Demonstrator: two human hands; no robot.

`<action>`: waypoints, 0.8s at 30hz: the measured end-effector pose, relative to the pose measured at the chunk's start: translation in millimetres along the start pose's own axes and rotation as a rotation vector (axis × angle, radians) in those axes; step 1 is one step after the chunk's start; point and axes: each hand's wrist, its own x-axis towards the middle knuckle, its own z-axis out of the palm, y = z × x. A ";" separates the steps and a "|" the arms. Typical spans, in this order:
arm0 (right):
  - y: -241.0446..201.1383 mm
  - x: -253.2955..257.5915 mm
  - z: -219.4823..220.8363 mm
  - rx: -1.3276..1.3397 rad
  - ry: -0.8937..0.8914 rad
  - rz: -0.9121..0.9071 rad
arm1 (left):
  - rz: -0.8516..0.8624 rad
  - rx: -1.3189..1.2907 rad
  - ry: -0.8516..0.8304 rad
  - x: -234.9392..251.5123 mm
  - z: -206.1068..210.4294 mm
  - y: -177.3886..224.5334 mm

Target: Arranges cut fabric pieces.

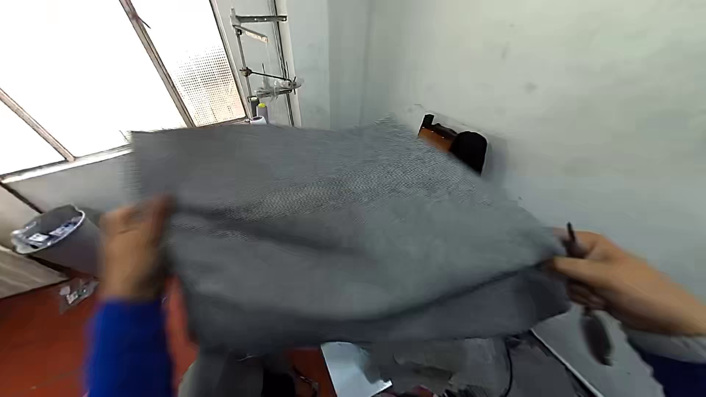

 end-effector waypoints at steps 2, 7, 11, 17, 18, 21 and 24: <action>22.5 35.2 -25.6 -0.219 0.072 0.182 | -0.198 0.237 -0.138 3.9 97.3 -59.6; 215.7 124.7 -27.2 -0.853 -0.004 0.467 | -0.479 0.680 -0.487 -3.4 221.6 -180.8; 182.7 119.7 60.1 -0.663 -0.191 0.263 | -0.412 0.256 -0.315 -4.8 162.9 -217.6; 49.5 102.9 186.7 -0.497 -0.761 -0.165 | -0.762 0.454 -0.964 -138.8 61.7 -306.8; 32.3 102.3 210.7 -0.549 -0.846 -0.199 | -0.805 0.438 -0.999 -158.1 68.0 -310.1; -7.5 94.3 284.7 -0.763 -1.030 -0.214 | -0.757 0.463 -0.841 -185.7 83.3 -320.5; -14.6 85.3 350.2 -0.989 -1.065 -0.198 | -0.646 0.475 -0.750 -186.4 83.7 -333.7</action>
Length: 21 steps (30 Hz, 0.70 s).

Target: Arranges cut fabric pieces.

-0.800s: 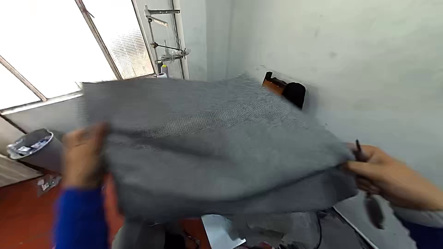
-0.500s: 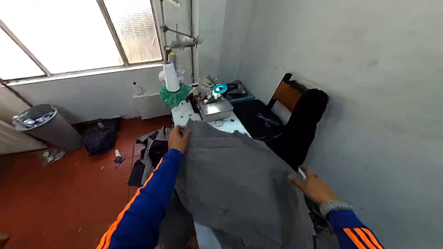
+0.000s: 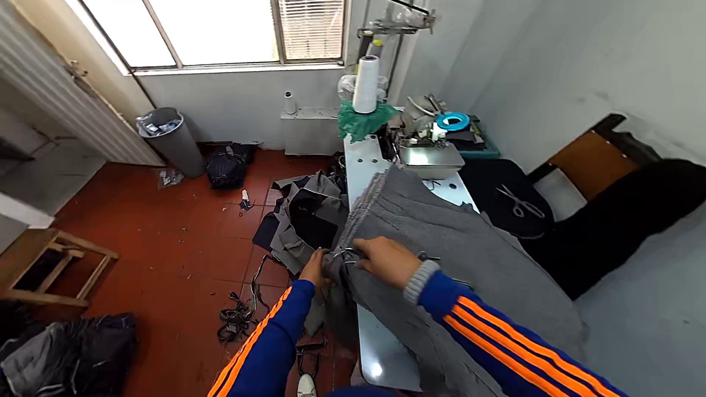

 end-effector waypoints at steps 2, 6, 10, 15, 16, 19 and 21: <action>-17.2 26.0 11.3 -0.093 -0.009 0.075 | 0.029 0.048 -0.063 1.8 -5.3 0.6; -23.4 55.8 36.7 -0.202 0.020 0.206 | -0.028 0.029 -0.158 -3.4 -15.7 4.2; -22.3 56.7 43.0 -0.245 0.037 0.244 | -0.013 -0.140 -0.117 -0.3 -17.3 16.7; -26.8 56.8 38.9 -0.276 0.014 0.267 | 0.009 0.101 -0.203 14.0 -27.0 -6.1; -27.8 57.7 39.4 -0.288 0.014 0.272 | 0.022 0.138 -0.225 6.7 -35.0 -9.1; -34.1 58.2 46.6 -0.338 0.032 0.253 | 0.022 0.067 -0.194 -41.4 -60.5 -3.1; -39.2 59.4 51.7 -0.343 0.054 0.212 | 0.027 0.008 -0.157 -76.8 -78.0 12.0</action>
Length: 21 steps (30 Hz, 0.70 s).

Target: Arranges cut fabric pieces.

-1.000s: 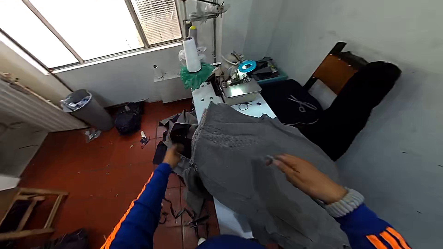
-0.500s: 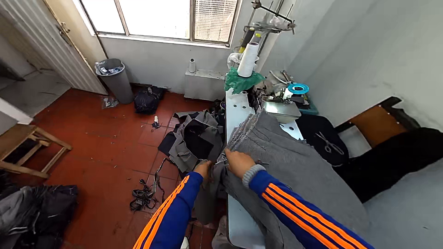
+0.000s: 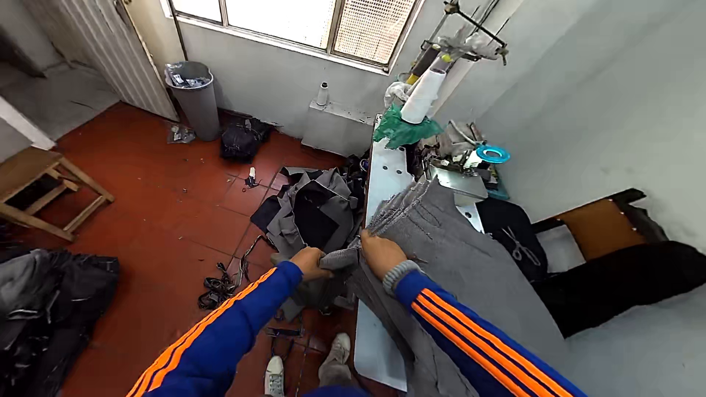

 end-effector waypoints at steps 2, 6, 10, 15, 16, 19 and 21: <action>1.2 0.7 -2.8 0.055 0.028 -0.026 | 0.007 0.002 0.017 -34.0 -17.1 24.9; 32.1 -13.4 -26.8 0.478 0.117 -0.257 | 0.098 0.072 0.106 -110.8 -70.0 68.1; 34.8 -60.4 -25.4 0.905 -0.031 -0.618 | 0.596 0.056 0.317 -200.8 -127.6 115.4; -46.5 -71.0 63.2 0.973 0.063 -0.603 | 0.903 0.126 0.571 -290.6 -184.4 159.4; -52.8 -79.4 71.9 1.012 0.118 -0.546 | 0.881 0.110 0.661 -302.2 -192.0 155.1; -4.3 -138.5 60.8 1.006 0.451 -0.470 | 0.706 -0.158 1.038 -317.4 -189.2 147.7; 70.4 -199.7 45.8 0.934 0.753 -0.468 | 0.727 -0.258 1.104 -311.8 -181.5 135.6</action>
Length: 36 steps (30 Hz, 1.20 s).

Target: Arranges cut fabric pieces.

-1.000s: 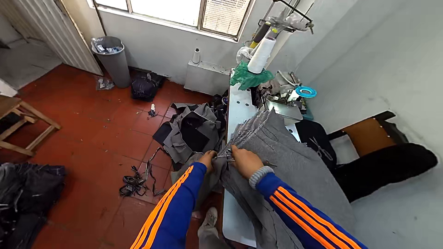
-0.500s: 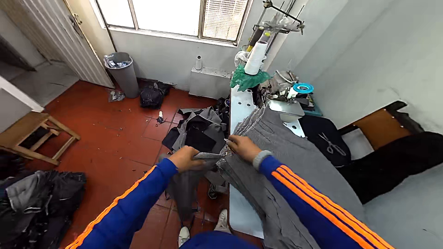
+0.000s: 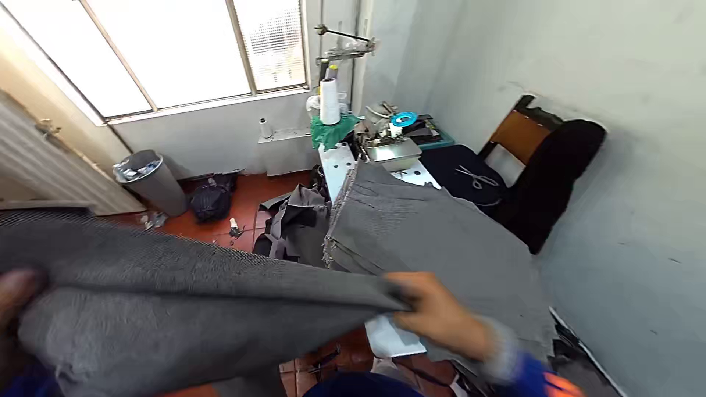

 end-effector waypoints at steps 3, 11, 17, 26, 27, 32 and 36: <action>-53.1 -44.3 -143.0 -0.232 0.133 0.010 | 0.069 -0.077 -0.109 -0.1 59.0 -18.5; 126.1 22.6 -241.2 -0.822 0.375 0.707 | -0.398 0.196 -0.544 37.4 395.7 -151.9; 186.7 60.1 -86.2 -0.554 0.208 0.569 | -0.571 0.052 -0.527 20.6 432.8 -227.1; 203.7 71.0 -90.3 -0.490 -0.041 0.538 | -0.839 0.257 -1.143 -162.7 320.4 -326.8; 186.3 70.9 -96.7 -0.486 -0.032 0.446 | -0.793 0.306 -1.120 -165.6 324.4 -330.9; 81.2 107.4 -17.9 -0.407 -0.281 0.147 | -0.744 0.394 -1.159 -133.5 296.3 -320.3; 69.6 150.8 66.3 -0.633 -0.585 0.341 | -0.676 0.408 -1.075 -119.1 222.2 -283.0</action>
